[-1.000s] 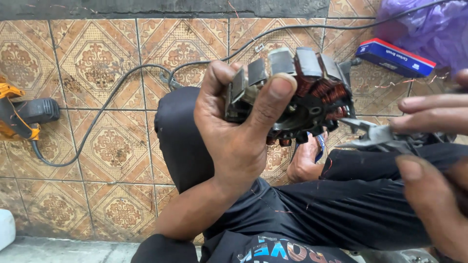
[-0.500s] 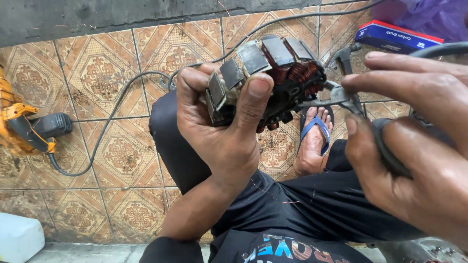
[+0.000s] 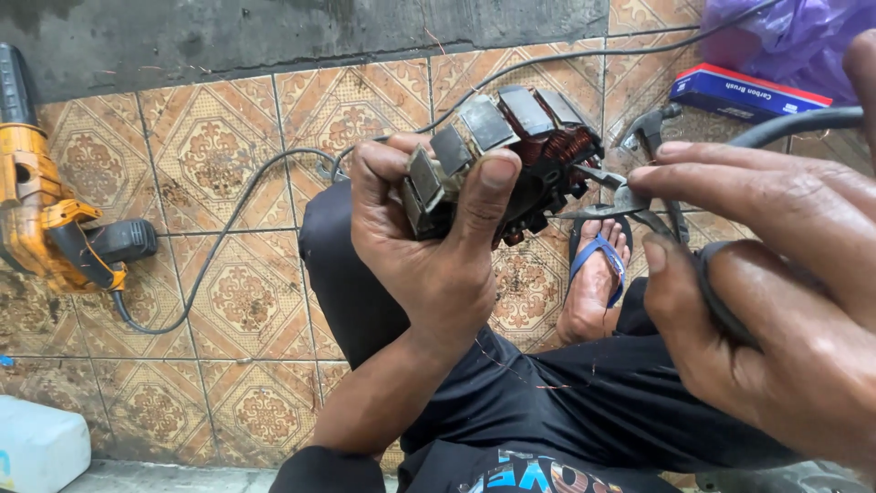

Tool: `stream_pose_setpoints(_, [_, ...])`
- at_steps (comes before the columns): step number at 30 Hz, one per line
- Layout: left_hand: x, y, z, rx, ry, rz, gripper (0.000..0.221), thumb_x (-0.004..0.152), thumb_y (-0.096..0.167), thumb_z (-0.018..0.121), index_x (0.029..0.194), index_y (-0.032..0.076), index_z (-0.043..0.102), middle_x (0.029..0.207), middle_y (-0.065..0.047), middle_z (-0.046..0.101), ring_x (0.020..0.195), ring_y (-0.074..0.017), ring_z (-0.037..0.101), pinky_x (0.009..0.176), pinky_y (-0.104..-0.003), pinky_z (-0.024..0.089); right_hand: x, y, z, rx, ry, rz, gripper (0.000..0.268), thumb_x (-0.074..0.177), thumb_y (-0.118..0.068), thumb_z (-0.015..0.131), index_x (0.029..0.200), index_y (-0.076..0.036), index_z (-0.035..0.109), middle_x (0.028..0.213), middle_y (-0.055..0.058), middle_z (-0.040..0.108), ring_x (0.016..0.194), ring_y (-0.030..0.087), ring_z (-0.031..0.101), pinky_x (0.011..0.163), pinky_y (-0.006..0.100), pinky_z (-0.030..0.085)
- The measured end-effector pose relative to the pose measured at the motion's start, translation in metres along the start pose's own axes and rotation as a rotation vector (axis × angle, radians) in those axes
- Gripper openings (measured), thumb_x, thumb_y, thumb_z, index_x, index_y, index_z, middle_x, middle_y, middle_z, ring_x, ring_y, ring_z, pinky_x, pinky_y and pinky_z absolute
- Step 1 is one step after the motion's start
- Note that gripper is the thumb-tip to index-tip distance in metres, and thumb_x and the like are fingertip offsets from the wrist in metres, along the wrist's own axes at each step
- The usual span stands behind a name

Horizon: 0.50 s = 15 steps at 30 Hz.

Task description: Extracting copper windings from an electric motor stator using pliers and a screwdriver

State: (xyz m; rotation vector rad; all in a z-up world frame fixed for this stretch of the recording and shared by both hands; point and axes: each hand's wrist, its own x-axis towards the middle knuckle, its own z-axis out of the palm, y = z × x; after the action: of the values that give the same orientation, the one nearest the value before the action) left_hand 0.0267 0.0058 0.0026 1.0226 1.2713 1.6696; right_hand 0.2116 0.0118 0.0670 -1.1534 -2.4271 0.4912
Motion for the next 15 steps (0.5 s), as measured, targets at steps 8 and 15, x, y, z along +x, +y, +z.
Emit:
stream_pose_setpoints(8, [-0.001, 0.002, 0.0, -0.016, -0.001, -0.032, 0.033, 0.094, 0.024, 0.071, 0.095, 0.016, 0.038, 0.093, 0.005, 0.041, 0.083, -0.006, 0.037, 0.082, -0.021, 0.037, 0.002, 0.001, -0.003, -0.156, -0.011, -0.053, 0.025, 0.082, 0.006, 0.079, 0.06, -0.003, 0.07, 0.11, 0.018, 0.08, 0.096, 0.034, 0.077, 0.128, 0.074, 0.031])
stream_pose_setpoints(15, [0.003, -0.006, -0.007, -0.581, 0.042, -0.289, 0.027, 0.094, 0.014, 0.075, 0.09, 0.013, 0.048, 0.083, 0.003, 0.061, 0.07, -0.0039, 0.059, 0.073, -0.02, 0.056, -0.02, 0.029, -0.02, 0.148, -0.077, 0.112, 0.045, 0.068, 0.002, 0.069, 0.029, -0.004, 0.049, 0.105, 0.016, 0.076, 0.08, 0.027, 0.074, 0.129, 0.073, 0.039])
